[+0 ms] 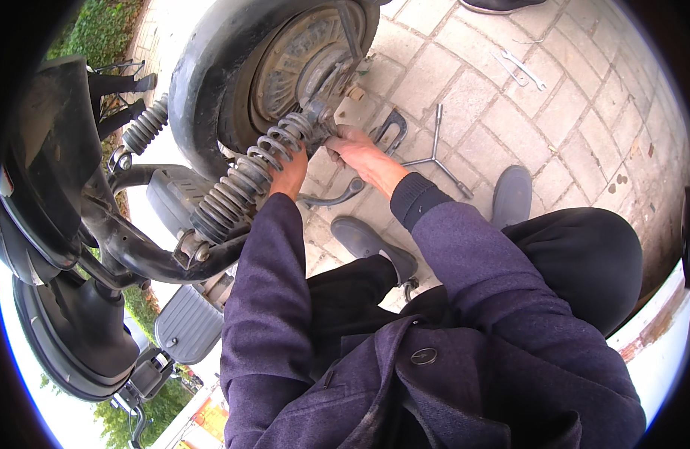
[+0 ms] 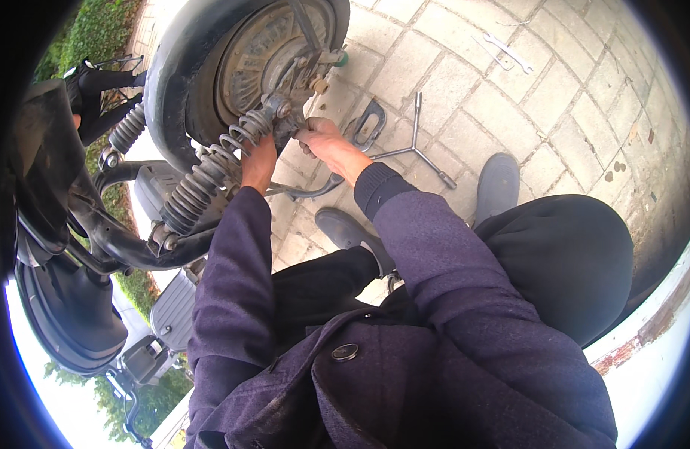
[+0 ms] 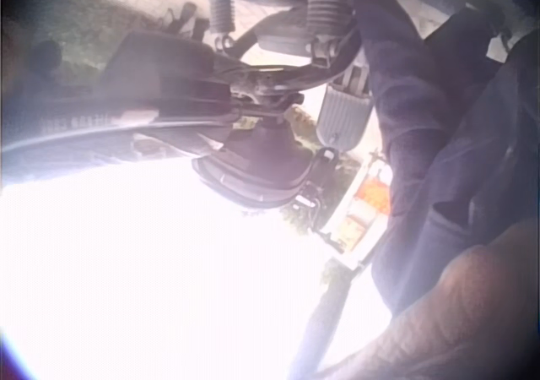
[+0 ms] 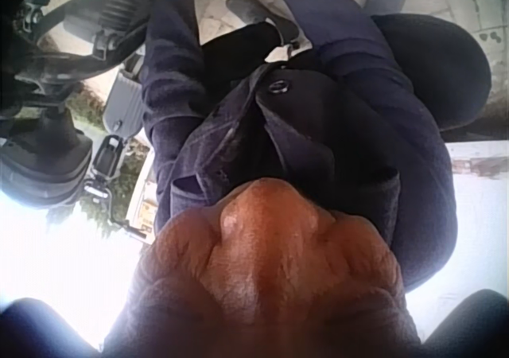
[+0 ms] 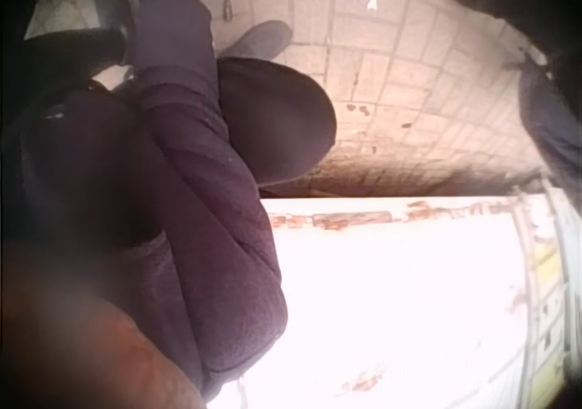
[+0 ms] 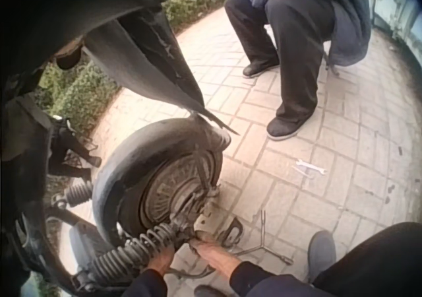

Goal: The person removes the rear wheel of a scooter. They loosen the axle nut with a wrench, detach the brake cable, and remove the wheel from the axle. The wheel is placed on the ground and briefly inspected.

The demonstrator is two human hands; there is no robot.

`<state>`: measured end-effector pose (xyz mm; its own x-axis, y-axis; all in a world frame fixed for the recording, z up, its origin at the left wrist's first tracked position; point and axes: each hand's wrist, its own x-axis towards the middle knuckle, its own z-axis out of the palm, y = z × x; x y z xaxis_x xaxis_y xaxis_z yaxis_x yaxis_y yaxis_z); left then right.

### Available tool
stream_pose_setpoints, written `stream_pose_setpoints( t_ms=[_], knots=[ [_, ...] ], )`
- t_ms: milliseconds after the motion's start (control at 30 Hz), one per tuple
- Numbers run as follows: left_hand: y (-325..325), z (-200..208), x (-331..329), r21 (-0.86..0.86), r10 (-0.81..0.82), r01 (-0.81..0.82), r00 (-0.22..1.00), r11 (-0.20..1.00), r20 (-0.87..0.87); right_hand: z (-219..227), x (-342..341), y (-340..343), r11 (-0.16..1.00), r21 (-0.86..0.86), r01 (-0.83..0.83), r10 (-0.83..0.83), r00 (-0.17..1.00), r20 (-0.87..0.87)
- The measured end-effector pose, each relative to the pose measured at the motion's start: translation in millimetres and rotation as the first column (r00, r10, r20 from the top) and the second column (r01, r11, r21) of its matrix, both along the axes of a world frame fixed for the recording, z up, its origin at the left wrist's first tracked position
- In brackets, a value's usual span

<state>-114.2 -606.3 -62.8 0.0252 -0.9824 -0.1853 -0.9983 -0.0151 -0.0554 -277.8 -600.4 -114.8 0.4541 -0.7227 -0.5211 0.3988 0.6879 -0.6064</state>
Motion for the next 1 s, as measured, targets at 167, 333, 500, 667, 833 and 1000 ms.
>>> stream_pose_setpoints(
  t_ms=[167, 333, 500, 667, 833, 1000],
  knots=[
    [3.6, 6.0, -7.9, -0.033, 0.184, -0.201, 0.942, 0.979, -0.280, 1.5, -2.5, 2.5, 0.992, 0.124, -0.035, 0.024, 0.996, 0.090],
    [0.2, -1.9, 0.6, -0.055, -0.029, 0.026, 0.998, 0.998, -0.061, -6.6, -1.3, 3.6, 0.998, 0.069, -0.013, 0.001, 0.985, 0.174],
    [1.4, -5.9, 0.3, -0.084, 0.092, -0.107, 0.981, 0.991, -0.170, -2.3, 3.3, 1.7, 0.979, -0.195, 0.065, -0.084, 0.992, -0.091],
    [-2.8, 11.0, -10.1, 0.100, 0.205, -0.192, 0.969, 0.976, -0.141, -3.9, -3.8, 5.0, 0.995, 0.091, -0.038, 0.019, 0.979, 0.202],
    [-4.3, 18.1, -13.4, 0.201, 0.263, -0.231, 0.953, 0.952, -0.153, -11.7, 2.1, 5.1, 0.996, 0.086, -0.019, 0.001, 0.979, 0.202],
    [-4.9, 9.5, -5.1, 0.203, 0.235, -0.205, 0.962, 0.958, -0.140, -7.2, 7.2, 3.9, 0.957, -0.264, 0.121, -0.154, 0.982, -0.112]
  ],
)
